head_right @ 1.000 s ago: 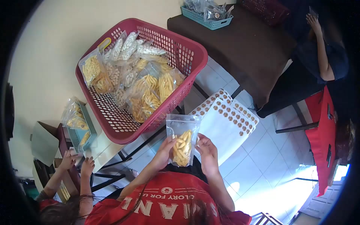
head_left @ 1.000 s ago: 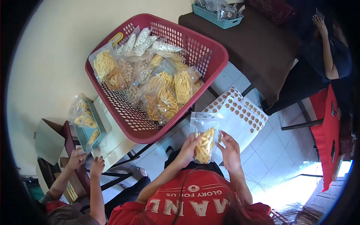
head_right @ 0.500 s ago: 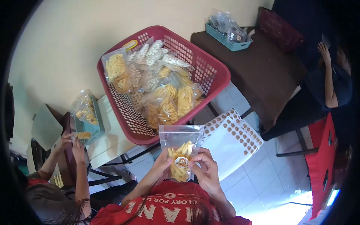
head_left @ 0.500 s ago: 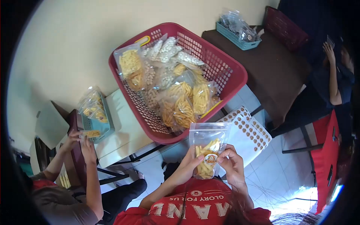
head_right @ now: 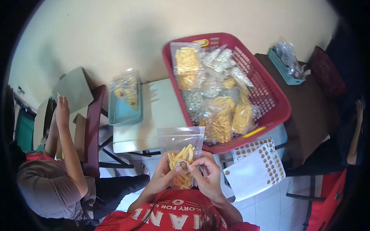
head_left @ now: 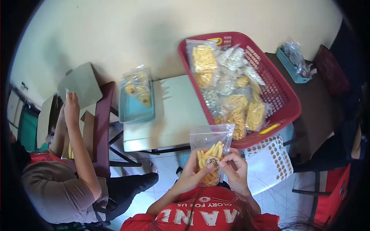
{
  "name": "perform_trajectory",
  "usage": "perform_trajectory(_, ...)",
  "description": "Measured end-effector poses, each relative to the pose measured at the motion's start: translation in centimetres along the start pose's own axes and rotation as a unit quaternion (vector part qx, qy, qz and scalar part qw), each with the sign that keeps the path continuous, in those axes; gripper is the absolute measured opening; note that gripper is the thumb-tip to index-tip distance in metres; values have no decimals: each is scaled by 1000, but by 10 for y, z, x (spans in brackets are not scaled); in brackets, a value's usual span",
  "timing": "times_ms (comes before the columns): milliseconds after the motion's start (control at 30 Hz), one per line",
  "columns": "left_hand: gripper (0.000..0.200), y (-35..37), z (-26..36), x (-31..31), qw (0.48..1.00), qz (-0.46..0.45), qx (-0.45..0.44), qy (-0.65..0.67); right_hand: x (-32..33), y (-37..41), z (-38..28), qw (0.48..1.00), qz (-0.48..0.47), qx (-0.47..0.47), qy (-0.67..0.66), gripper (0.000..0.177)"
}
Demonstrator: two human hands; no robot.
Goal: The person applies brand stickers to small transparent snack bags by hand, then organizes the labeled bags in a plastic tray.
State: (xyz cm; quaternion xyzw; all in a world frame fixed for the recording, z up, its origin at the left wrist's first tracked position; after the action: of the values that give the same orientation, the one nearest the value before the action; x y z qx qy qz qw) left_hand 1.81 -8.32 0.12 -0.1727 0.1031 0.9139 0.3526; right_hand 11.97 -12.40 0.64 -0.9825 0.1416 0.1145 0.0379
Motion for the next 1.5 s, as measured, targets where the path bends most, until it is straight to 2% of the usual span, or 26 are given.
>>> perform_trajectory(167,34,11,13,53,996,86,-9,-35,-47,-18,22,1000,-23,-5,10,6)
perform_trajectory(233,32,13,16,73,994,96,-13,-41,-63,-26,31,996,-49,50,52,11)
perform_trajectory(267,31,15,17,82,994,101,-13,-48,-72,-28,36,996,-55,47,51,11)
perform_trajectory(333,30,19,24,101,991,123,-31,-43,-87,-33,44,995,-33,47,-80,20)
perform_trajectory(433,28,24,32,129,985,152,-54,-65,-119,-47,50,994,-37,38,-96,29)
perform_trajectory(500,28,28,35,149,979,170,-60,-92,-138,-55,61,994,-29,37,-97,29)
perform_trajectory(567,27,32,39,166,965,186,-78,-168,-160,-61,86,996,-69,-51,-30,30)
perform_trajectory(700,24,37,32,204,956,246,-72,-140,-180,-77,106,998,-51,-22,35,22)
perform_trajectory(733,22,38,33,212,946,261,-101,-163,-183,-81,109,998,-15,-1,55,18)
perform_trajectory(767,22,38,27,220,945,268,-101,-160,-187,-84,118,998,-21,-4,56,18)
perform_trajectory(833,21,40,26,234,931,305,-125,-159,-192,-90,128,987,-40,26,150,17)
perform_trajectory(1000,20,38,24,247,926,332,-119,-133,-202,-104,136,988,-35,30,146,20)
perform_trajectory(1167,21,30,13,261,929,341,-118,-75,-204,-124,151,987,-96,-22,130,21)
perform_trajectory(1200,24,26,14,257,941,330,-75,-20,-206,-128,155,988,-120,-60,77,21)
perform_trajectory(1233,24,26,16,259,940,333,-76,-19,-203,-133,154,987,-124,-60,78,21)
perform_trajectory(1300,27,18,17,258,951,294,-81,45,-201,-141,169,974,-147,-172,-6,20)
perform_trajectory(1333,32,17,16,259,952,298,-68,33,-203,-142,165,961,-173,-213,-32,24)
perform_trajectory(1367,32,16,18,259,951,301,-69,33,-199,-147,162,960,-176,-215,-32,24)
perform_trajectory(1433,35,13,25,254,952,289,-76,60,-203,-150,159,933,-236,-242,-126,29)
perform_trajectory(1500,37,9,26,250,953,284,-73,78,-203,-151,150,927,-272,-232,-113,33)
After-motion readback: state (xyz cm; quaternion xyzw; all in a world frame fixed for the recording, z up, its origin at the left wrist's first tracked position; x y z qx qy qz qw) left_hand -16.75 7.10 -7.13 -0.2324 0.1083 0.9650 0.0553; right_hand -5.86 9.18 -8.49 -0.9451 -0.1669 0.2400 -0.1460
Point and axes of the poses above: each hand's wrist, its own y-axis away from the middle knuckle, its own x-axis out of the back of the hand, z = x × y, the point moved 8 cm from there along -y, towards the middle knuckle, and after that the axes turned 2 degrees about -z, right-handed, at the moved point
